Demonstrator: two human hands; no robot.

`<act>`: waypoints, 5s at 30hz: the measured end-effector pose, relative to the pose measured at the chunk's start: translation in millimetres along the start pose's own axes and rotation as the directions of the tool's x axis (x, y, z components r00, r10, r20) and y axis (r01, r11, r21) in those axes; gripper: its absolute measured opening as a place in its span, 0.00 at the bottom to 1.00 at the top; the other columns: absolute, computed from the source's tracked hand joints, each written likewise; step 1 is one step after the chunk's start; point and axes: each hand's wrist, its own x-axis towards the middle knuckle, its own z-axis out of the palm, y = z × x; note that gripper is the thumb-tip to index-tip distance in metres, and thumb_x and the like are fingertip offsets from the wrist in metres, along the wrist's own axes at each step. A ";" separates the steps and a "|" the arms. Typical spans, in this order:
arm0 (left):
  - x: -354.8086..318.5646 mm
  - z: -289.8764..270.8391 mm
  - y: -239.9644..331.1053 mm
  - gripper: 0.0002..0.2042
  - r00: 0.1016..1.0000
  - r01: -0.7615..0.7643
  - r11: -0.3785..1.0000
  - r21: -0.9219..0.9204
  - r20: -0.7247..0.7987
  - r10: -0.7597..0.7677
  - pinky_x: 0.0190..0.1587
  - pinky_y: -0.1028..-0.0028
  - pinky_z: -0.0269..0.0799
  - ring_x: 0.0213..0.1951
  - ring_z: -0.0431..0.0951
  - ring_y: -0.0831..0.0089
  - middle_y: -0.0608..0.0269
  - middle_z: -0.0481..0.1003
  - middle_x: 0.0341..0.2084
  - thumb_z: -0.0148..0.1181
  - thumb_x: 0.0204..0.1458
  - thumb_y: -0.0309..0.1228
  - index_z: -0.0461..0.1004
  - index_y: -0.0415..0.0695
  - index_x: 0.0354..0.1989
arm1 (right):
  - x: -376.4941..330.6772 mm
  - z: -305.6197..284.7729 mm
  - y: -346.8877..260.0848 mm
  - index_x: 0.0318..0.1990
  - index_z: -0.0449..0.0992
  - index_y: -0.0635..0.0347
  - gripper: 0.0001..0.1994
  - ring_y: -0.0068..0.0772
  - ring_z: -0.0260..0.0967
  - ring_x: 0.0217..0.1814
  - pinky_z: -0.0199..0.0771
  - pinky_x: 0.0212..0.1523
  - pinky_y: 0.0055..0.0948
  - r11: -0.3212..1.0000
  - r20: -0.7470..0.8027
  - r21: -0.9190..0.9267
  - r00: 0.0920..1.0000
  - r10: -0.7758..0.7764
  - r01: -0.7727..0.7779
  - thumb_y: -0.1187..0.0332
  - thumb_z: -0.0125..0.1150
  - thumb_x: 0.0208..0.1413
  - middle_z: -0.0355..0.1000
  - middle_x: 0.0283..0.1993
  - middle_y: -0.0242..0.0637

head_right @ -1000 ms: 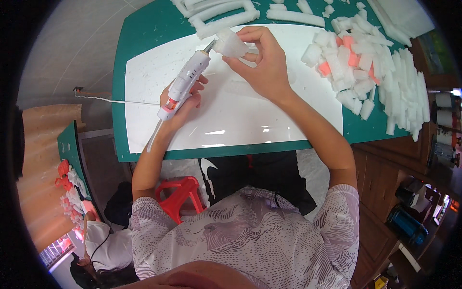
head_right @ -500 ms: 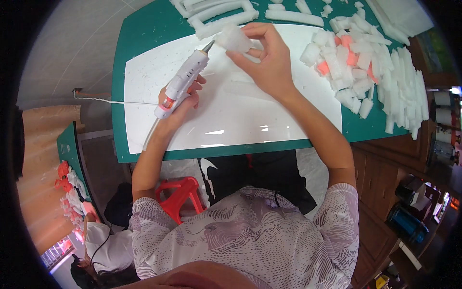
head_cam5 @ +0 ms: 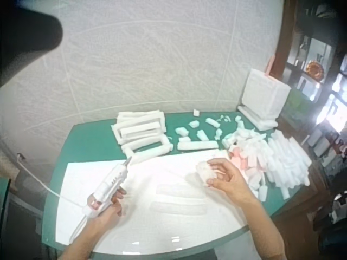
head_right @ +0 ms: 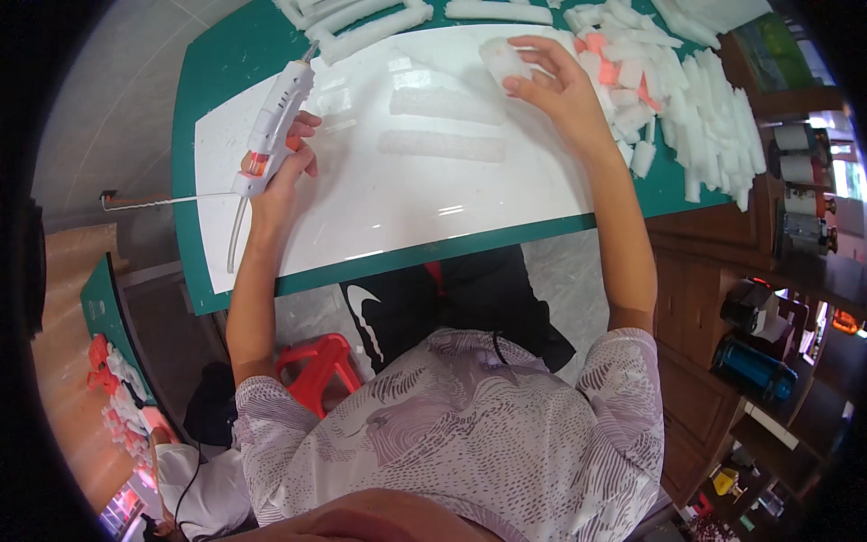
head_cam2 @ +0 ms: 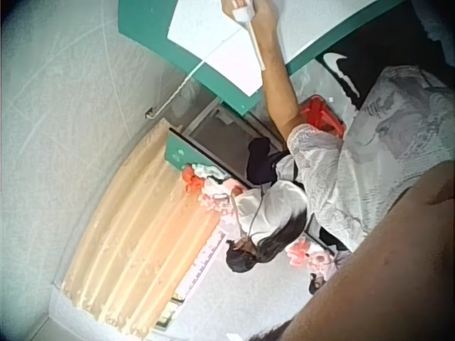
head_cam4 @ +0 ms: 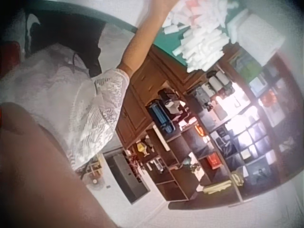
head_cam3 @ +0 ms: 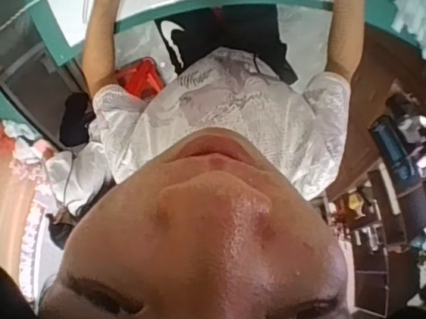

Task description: Use a hot glue gun to join pieces of white foam together into larger rectangular structures.

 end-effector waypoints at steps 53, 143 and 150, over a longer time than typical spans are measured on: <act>4.5 -1.3 -1.1 0.12 0.998 0.059 0.990 0.127 -0.024 -0.056 0.31 0.75 0.74 0.26 0.74 0.76 0.55 0.78 0.42 0.57 0.46 0.20 0.76 0.37 0.42 | -89.3 -12.7 -27.4 0.50 0.74 0.68 0.11 0.26 0.72 0.47 0.76 0.48 0.25 0.884 0.105 -0.377 0.935 0.338 -0.277 0.73 0.52 0.65 0.74 0.48 0.38; 5.3 -1.6 -0.3 0.12 1.000 0.021 0.982 0.186 0.006 -0.022 0.32 0.75 0.73 0.26 0.74 0.77 0.58 0.80 0.39 0.56 0.46 0.21 0.78 0.38 0.40 | -47.4 19.6 -20.5 0.47 0.81 0.52 0.14 0.22 0.67 0.36 0.70 0.35 0.21 0.819 0.129 -0.561 0.990 -0.059 0.122 0.65 0.71 0.53 0.70 0.45 0.33; 6.3 -4.8 -4.1 0.12 1.000 0.008 0.986 0.165 0.025 -0.012 0.31 0.75 0.74 0.27 0.75 0.77 0.59 0.80 0.39 0.56 0.46 0.21 0.78 0.38 0.40 | -57.7 20.9 -30.8 0.55 0.79 0.56 0.20 0.26 0.70 0.48 0.74 0.45 0.22 0.831 0.192 -0.544 0.981 -0.013 0.117 0.76 0.66 0.53 0.74 0.53 0.33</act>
